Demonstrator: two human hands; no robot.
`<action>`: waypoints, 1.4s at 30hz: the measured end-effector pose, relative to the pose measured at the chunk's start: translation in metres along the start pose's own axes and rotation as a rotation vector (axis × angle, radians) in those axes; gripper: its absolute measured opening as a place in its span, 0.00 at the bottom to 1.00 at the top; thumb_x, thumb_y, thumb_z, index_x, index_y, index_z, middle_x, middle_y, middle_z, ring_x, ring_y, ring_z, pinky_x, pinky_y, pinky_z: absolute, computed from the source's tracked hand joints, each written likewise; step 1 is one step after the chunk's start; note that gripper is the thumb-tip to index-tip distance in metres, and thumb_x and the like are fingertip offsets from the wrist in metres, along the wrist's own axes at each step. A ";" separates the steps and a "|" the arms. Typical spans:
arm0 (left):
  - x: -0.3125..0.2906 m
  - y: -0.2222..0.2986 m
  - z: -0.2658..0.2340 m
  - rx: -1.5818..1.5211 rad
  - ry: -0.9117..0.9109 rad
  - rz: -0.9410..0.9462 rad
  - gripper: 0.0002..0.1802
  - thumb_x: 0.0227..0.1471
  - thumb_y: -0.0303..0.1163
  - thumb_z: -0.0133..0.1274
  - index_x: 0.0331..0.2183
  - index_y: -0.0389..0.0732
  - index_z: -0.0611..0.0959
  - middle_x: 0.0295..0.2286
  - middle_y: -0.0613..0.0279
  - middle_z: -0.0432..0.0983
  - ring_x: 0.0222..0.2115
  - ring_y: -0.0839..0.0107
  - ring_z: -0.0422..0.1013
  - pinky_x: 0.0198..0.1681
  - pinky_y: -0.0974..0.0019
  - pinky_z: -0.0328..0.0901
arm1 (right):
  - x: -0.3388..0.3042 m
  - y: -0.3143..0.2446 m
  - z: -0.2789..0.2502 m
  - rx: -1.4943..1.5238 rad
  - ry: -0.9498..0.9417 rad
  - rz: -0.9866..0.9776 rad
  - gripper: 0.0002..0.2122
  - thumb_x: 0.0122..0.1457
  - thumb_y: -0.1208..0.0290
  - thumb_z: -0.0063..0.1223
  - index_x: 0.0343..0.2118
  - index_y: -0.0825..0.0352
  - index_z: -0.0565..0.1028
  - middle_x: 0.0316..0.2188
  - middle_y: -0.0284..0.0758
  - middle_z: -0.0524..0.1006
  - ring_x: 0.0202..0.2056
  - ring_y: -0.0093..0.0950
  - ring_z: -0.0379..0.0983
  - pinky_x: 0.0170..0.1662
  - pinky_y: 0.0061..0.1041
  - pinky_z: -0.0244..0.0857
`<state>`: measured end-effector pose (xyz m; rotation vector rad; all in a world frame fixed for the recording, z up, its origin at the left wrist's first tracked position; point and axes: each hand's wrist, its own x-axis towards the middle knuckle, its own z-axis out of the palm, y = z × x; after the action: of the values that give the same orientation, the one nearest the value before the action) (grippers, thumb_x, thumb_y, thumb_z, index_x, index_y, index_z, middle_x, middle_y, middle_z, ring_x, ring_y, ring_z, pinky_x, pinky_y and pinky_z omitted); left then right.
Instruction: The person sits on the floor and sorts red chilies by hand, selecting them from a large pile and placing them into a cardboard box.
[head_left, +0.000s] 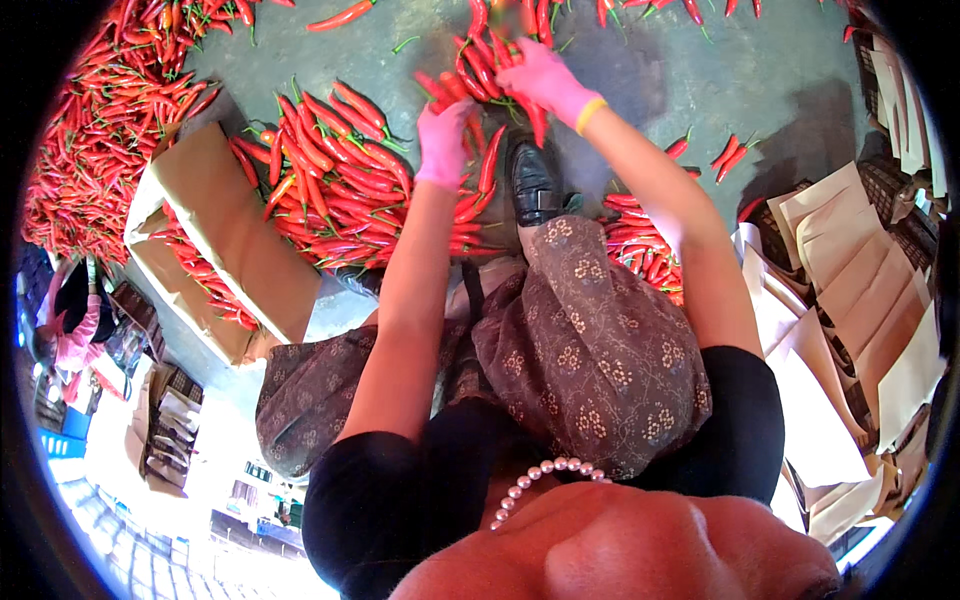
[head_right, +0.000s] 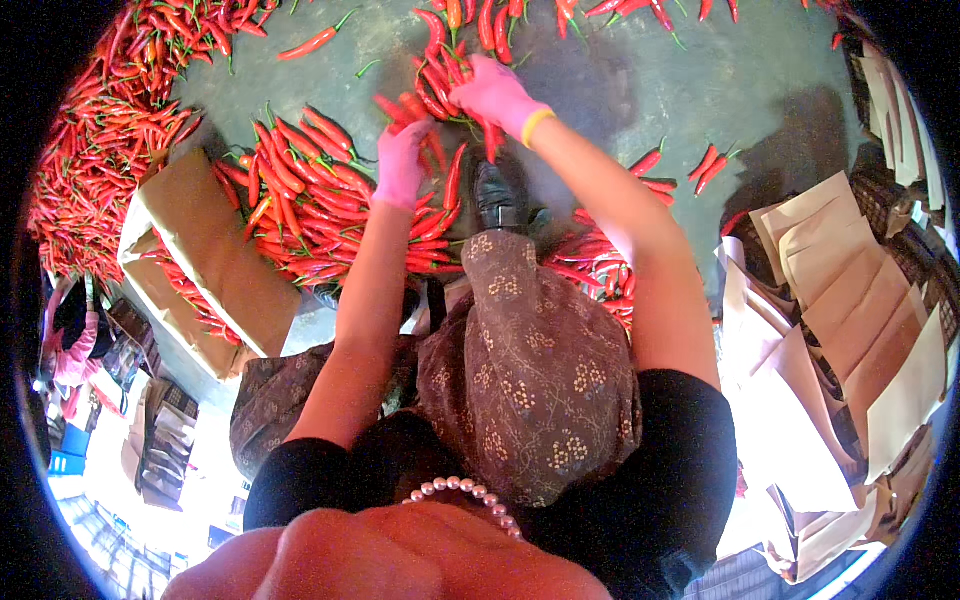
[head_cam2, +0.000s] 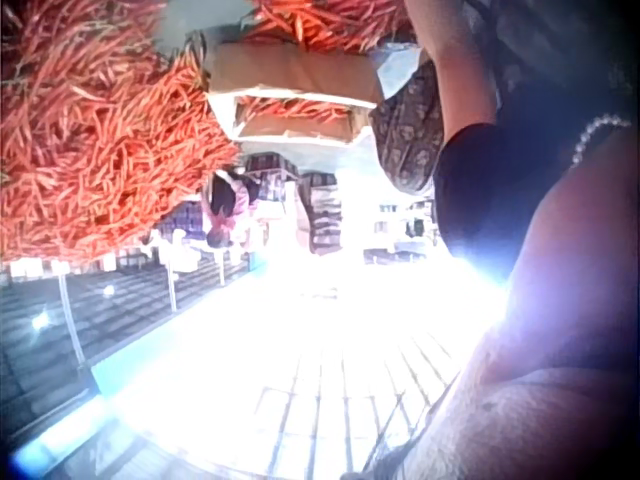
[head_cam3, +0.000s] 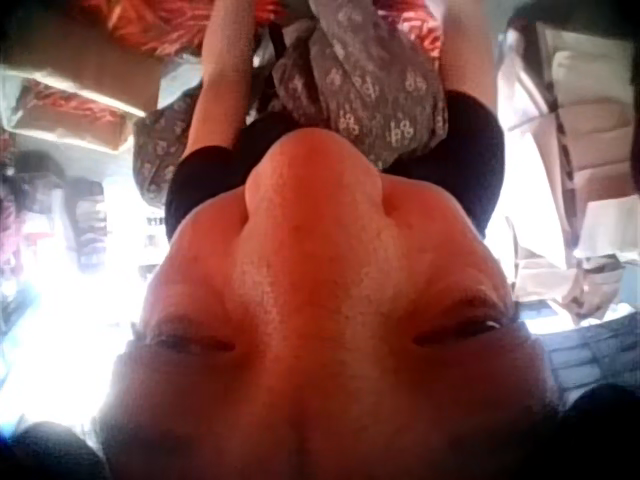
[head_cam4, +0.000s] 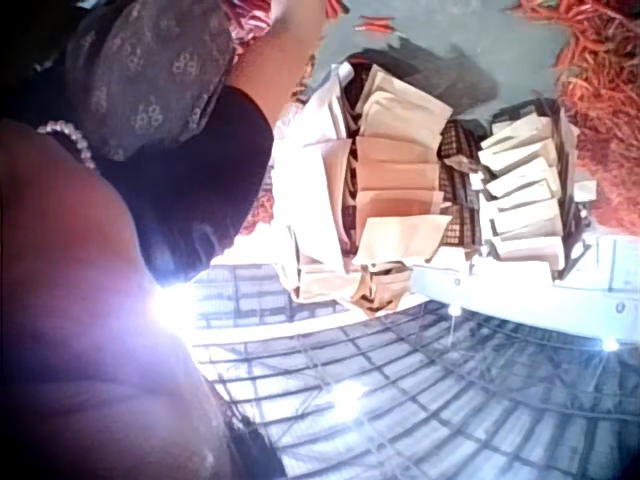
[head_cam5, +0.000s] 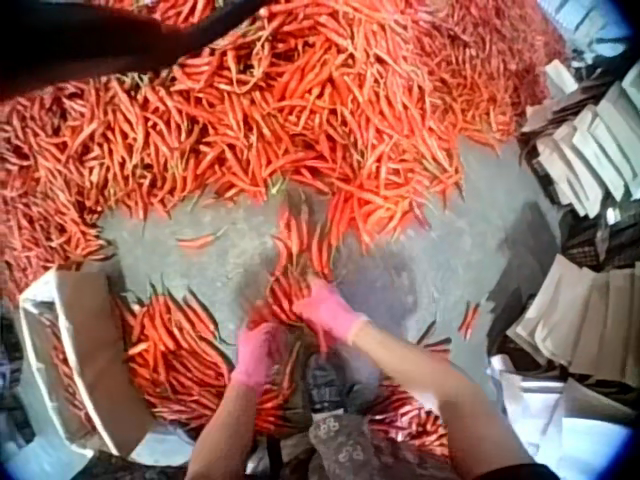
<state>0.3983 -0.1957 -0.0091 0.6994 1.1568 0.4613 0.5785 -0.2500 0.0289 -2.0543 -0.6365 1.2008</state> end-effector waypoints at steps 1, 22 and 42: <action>0.009 0.000 0.000 0.111 0.069 -0.102 0.10 0.51 0.25 0.56 0.38 0.36 0.79 0.32 0.59 0.79 0.31 0.69 0.74 0.33 0.65 0.68 | 0.010 0.011 0.013 0.009 -0.010 0.012 0.28 0.44 0.68 0.61 0.50 0.74 0.70 0.36 0.43 0.79 0.39 0.32 0.76 0.43 0.31 0.69; -0.181 0.334 -0.413 0.220 0.155 0.054 0.22 0.57 0.26 0.50 0.53 0.46 0.72 0.45 0.59 0.73 0.43 0.68 0.72 0.43 0.65 0.70 | -0.083 -0.277 0.224 0.359 -0.905 -0.505 0.33 0.52 0.57 0.62 0.58 0.71 0.65 0.45 0.40 0.76 0.46 0.26 0.72 0.51 0.27 0.67; 0.115 0.208 -0.127 1.582 -0.158 1.126 0.30 0.52 0.36 0.53 0.57 0.45 0.69 0.54 0.50 0.67 0.56 0.53 0.63 0.60 0.55 0.57 | 0.090 -0.030 0.027 -0.558 0.384 -0.592 0.25 0.50 0.74 0.52 0.54 0.62 0.64 0.43 0.46 0.74 0.40 0.49 0.73 0.43 0.43 0.70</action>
<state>0.3237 0.0597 0.0325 2.7552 0.6810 0.2946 0.5934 -0.1605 -0.0090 -2.1990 -1.3693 0.2899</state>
